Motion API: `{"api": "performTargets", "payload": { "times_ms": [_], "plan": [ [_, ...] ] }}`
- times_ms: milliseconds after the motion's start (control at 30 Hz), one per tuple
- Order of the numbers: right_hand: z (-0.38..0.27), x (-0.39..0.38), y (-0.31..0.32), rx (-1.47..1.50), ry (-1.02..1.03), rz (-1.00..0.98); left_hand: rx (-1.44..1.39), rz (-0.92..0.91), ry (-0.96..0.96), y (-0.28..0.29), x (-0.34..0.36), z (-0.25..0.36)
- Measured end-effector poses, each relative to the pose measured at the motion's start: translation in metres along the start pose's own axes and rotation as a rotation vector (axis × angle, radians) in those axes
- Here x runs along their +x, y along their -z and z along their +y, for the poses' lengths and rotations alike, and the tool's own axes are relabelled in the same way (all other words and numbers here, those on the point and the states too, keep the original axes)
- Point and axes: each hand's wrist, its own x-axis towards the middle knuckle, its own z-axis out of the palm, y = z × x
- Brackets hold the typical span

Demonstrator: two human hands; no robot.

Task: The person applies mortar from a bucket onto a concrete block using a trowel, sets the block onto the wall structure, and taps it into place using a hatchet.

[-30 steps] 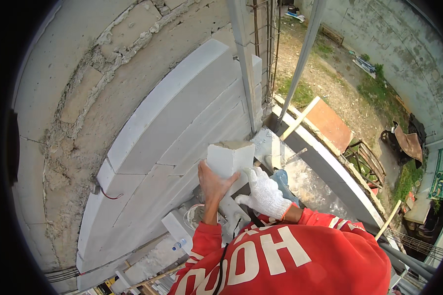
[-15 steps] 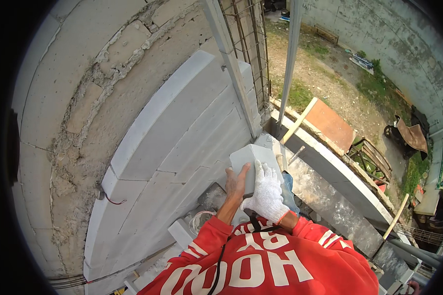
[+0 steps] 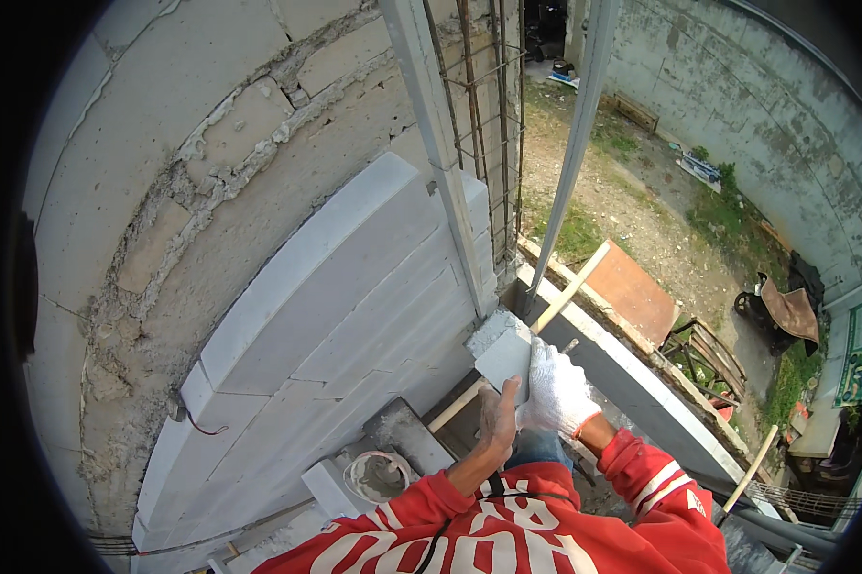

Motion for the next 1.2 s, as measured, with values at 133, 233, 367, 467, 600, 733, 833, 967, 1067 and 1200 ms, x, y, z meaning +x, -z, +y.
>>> {"api": "performTargets", "payload": {
  "times_ms": [133,233,367,467,600,733,833,967,1067,1200],
  "plan": [
    [0.044,0.015,0.026,0.147,0.015,0.067,0.201,-0.11,-0.152,-0.011,-0.001,0.037],
    [0.07,0.022,0.08,0.231,-0.007,0.177,0.252,-0.522,-0.245,0.002,0.007,0.088],
    [0.092,0.036,0.152,0.274,0.073,0.36,0.36,0.019,-0.825,0.042,0.032,0.191],
    [0.085,0.059,0.207,0.279,0.082,0.435,0.659,0.519,-1.155,0.079,0.092,0.257],
    [0.082,0.098,0.267,0.321,0.332,0.617,1.062,0.93,-1.175,0.128,0.14,0.306],
    [0.083,0.138,0.312,0.38,0.348,0.592,1.253,0.934,-1.116,0.123,0.15,0.304],
    [0.081,0.173,0.335,0.437,0.366,0.513,1.239,0.87,-1.017,0.121,0.145,0.308],
    [0.076,0.211,0.351,0.319,0.679,0.517,1.226,0.893,-1.015,0.119,0.132,0.302],
    [0.063,0.219,0.359,0.448,0.636,0.396,1.29,0.896,-0.965,0.112,0.126,0.307],
    [0.041,0.241,0.368,0.373,0.603,0.299,1.067,0.662,-0.75,0.104,0.122,0.346]
  ]
}}
